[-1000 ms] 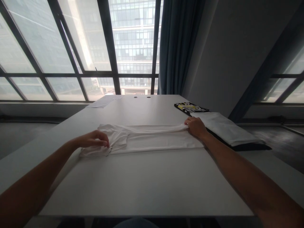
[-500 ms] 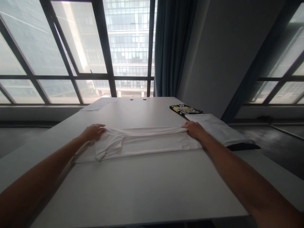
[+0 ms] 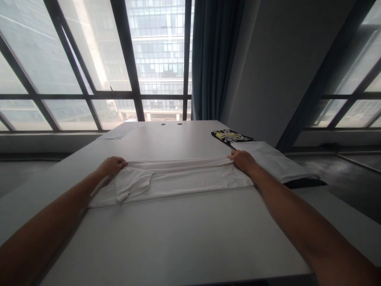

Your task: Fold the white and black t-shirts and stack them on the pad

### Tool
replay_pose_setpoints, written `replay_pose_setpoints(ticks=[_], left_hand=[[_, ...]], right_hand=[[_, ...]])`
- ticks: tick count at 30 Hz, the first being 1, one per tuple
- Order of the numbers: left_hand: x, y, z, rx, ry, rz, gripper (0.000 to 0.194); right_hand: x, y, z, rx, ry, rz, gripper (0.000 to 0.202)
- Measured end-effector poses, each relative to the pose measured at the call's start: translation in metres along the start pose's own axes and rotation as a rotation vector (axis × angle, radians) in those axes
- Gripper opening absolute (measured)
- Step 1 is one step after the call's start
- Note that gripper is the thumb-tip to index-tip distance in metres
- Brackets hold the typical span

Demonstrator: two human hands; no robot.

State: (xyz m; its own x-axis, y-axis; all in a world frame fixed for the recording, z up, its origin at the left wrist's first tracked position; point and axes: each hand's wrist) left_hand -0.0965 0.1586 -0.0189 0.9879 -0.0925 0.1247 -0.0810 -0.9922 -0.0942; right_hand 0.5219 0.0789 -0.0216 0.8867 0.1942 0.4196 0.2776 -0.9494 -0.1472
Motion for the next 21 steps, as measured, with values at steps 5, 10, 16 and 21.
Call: replay_pose_setpoints(ticks=[5, 10, 16, 21], left_hand=[[0.008, 0.01, -0.002, 0.135, -0.142, 0.024, 0.047], [0.027, 0.009, -0.002, 0.099, -0.116, 0.113, 0.045], [0.036, -0.008, 0.003, 0.006, -0.083, 0.096, 0.045], [0.03, -0.021, 0.011, -0.021, 0.095, 0.068, 0.036]], right_hand=[[0.009, 0.006, -0.002, -0.077, -0.082, 0.014, 0.041], [0.012, -0.01, 0.006, 0.083, -0.401, 0.308, 0.047], [0.007, -0.04, 0.013, -0.012, -0.584, 0.298, 0.038], [0.005, -0.056, 0.016, -0.09, -0.552, 0.163, 0.02]])
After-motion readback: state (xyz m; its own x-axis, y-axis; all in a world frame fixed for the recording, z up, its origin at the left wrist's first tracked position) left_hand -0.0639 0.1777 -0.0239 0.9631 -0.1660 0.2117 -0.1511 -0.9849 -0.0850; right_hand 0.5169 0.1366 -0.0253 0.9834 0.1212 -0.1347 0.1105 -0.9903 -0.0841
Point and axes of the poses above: each hand's wrist, its own y-axis away from the middle knuckle, its own z-axis out of the palm, x = y × z, and after that the axes turned 5 degrees about -z, right-handed
